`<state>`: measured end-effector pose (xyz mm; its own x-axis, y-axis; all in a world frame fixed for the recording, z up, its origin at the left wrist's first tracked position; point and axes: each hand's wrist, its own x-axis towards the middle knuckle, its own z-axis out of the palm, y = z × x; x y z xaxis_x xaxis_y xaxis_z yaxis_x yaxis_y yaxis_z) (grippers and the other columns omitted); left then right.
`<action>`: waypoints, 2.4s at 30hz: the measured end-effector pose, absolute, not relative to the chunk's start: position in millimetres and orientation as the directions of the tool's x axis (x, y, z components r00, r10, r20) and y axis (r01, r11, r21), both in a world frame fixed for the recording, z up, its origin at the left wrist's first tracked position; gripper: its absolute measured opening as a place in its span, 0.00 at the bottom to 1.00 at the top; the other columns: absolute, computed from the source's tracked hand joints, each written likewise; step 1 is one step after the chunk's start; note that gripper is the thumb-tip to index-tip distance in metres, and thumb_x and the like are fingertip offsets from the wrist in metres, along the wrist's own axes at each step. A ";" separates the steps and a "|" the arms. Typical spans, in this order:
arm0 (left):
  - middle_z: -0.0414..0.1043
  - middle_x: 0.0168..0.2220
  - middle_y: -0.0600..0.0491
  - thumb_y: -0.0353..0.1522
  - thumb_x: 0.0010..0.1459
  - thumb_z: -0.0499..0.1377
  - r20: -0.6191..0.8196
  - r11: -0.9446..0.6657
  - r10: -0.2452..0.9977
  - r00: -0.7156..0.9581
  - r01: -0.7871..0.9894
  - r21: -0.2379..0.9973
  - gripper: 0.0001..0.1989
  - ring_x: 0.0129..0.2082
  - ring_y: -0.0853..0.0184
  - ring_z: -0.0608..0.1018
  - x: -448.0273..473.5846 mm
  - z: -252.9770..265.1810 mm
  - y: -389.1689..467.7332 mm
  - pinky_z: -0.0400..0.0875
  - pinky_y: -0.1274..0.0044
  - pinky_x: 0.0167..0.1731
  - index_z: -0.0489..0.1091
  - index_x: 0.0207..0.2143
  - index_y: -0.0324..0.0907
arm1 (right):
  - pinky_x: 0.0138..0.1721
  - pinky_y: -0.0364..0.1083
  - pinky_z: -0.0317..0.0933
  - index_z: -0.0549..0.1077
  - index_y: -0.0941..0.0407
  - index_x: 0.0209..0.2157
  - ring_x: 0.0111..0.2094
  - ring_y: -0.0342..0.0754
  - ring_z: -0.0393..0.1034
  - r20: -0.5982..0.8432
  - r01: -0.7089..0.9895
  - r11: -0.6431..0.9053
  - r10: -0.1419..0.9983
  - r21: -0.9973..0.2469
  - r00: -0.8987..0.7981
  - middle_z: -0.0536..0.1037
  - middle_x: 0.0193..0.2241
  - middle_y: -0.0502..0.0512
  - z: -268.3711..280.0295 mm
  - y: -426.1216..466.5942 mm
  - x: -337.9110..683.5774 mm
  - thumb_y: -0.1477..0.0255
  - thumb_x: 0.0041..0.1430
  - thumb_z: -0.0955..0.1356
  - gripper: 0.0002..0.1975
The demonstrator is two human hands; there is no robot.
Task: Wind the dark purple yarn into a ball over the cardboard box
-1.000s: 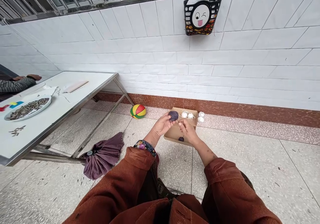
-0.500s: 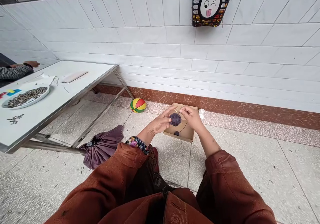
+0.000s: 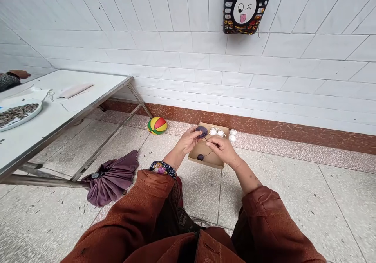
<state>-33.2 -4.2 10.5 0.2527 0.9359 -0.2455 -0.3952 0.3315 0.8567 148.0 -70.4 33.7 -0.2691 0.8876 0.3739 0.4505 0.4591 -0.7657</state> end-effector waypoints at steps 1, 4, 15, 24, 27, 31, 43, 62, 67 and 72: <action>0.76 0.37 0.52 0.27 0.47 0.69 -0.210 0.295 0.943 0.258 -0.355 0.887 0.15 0.34 0.72 0.75 -31.5 9.0 -6.5 0.67 0.80 0.34 0.72 0.39 0.38 | 0.40 0.51 0.64 0.77 0.52 0.33 0.33 0.52 0.70 0.385 0.447 0.460 0.888 -0.767 -0.252 0.78 0.31 0.56 35.8 -68.6 151.0 0.53 0.66 0.65 0.18; 0.75 0.37 0.52 0.27 0.46 0.69 -0.124 0.199 0.935 0.332 -0.202 0.959 0.18 0.36 0.71 0.74 -29.2 7.5 -13.7 0.67 0.78 0.38 0.73 0.41 0.39 | 0.41 0.51 0.65 0.77 0.52 0.33 0.35 0.52 0.71 0.403 0.436 0.462 0.887 -0.773 -0.225 0.79 0.33 0.57 42.7 -57.2 159.3 0.54 0.66 0.66 0.17; 0.73 0.50 0.46 0.33 0.50 0.70 -0.052 0.420 0.728 0.684 -0.385 0.822 0.31 0.43 0.65 0.77 -45.9 27.3 -26.9 0.72 0.73 0.42 0.70 0.58 0.45 | 0.35 0.47 0.61 0.73 0.53 0.31 0.31 0.49 0.68 0.258 0.398 0.298 0.954 -0.868 -0.152 0.75 0.28 0.51 1.1 -28.9 157.9 0.58 0.65 0.65 0.15; 0.76 0.45 0.48 0.31 0.49 0.71 -0.096 0.341 0.863 0.496 -0.433 0.834 0.19 0.43 0.65 0.78 -39.5 17.2 -13.5 0.71 0.71 0.48 0.74 0.45 0.39 | 0.32 0.46 0.61 0.75 0.53 0.31 0.27 0.47 0.66 0.271 0.444 0.402 0.904 -0.801 -0.330 0.74 0.26 0.52 13.2 -63.0 164.4 0.55 0.65 0.66 0.17; 0.76 0.43 0.49 0.29 0.47 0.70 -0.126 0.255 0.901 0.416 -0.271 0.928 0.19 0.42 0.67 0.76 -39.5 9.7 -12.5 0.69 0.73 0.45 0.74 0.44 0.40 | 0.33 0.47 0.62 0.76 0.53 0.32 0.28 0.48 0.67 0.282 0.387 0.400 0.902 -0.831 -0.327 0.75 0.27 0.52 23.4 -70.8 169.2 0.53 0.64 0.67 0.18; 0.74 0.40 0.52 0.27 0.45 0.70 -0.112 0.172 0.876 0.469 -0.088 0.981 0.31 0.38 0.68 0.74 -38.9 6.5 -16.1 0.67 0.73 0.44 0.72 0.54 0.42 | 0.37 0.48 0.63 0.77 0.53 0.33 0.32 0.49 0.69 0.332 0.304 0.386 0.918 -0.871 -0.216 0.77 0.31 0.54 30.3 -67.9 176.3 0.54 0.64 0.68 0.16; 0.75 0.47 0.46 0.35 0.48 0.72 -0.034 0.376 0.713 0.700 -0.341 0.862 0.33 0.43 0.64 0.77 -37.9 31.6 -22.5 0.70 0.73 0.43 0.71 0.57 0.45 | 0.32 0.46 0.59 0.71 0.53 0.29 0.28 0.48 0.65 0.166 0.371 0.200 0.979 -0.907 -0.122 0.72 0.25 0.50 -4.9 -43.0 163.2 0.58 0.64 0.66 0.15; 0.73 0.41 0.50 0.28 0.50 0.69 -0.127 0.344 0.679 0.723 -0.160 0.925 0.35 0.38 0.68 0.75 -29.2 11.7 -22.3 0.68 0.74 0.39 0.67 0.62 0.47 | 0.30 0.45 0.59 0.73 0.53 0.31 0.27 0.46 0.61 0.221 0.194 0.215 0.975 -0.957 0.010 0.69 0.25 0.49 2.7 -44.4 177.7 0.52 0.62 0.68 0.18; 0.73 0.51 0.45 0.34 0.50 0.70 -0.070 0.374 0.759 0.647 -0.346 0.861 0.26 0.44 0.65 0.76 -29.3 18.2 -13.9 0.72 0.74 0.41 0.73 0.53 0.42 | 0.31 0.45 0.59 0.73 0.54 0.31 0.29 0.47 0.64 0.184 0.353 0.195 0.981 -0.915 -0.067 0.72 0.26 0.50 -14.8 -42.6 167.4 0.53 0.64 0.66 0.19; 0.75 0.46 0.47 0.32 0.47 0.70 -0.132 0.285 0.907 0.400 -0.352 0.891 0.21 0.41 0.66 0.77 -27.4 7.0 -0.5 0.72 0.72 0.42 0.71 0.44 0.39 | 0.32 0.46 0.61 0.73 0.54 0.31 0.27 0.46 0.66 0.276 0.448 0.389 0.914 -0.805 -0.297 0.74 0.26 0.51 -11.9 -54.3 157.1 0.58 0.68 0.64 0.17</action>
<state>-27.4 -0.5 7.0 0.3995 0.9071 -0.1323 -0.3521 0.2851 0.8915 157.1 -54.3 -11.9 -0.2975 0.9139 0.2763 0.4478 0.3892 -0.8050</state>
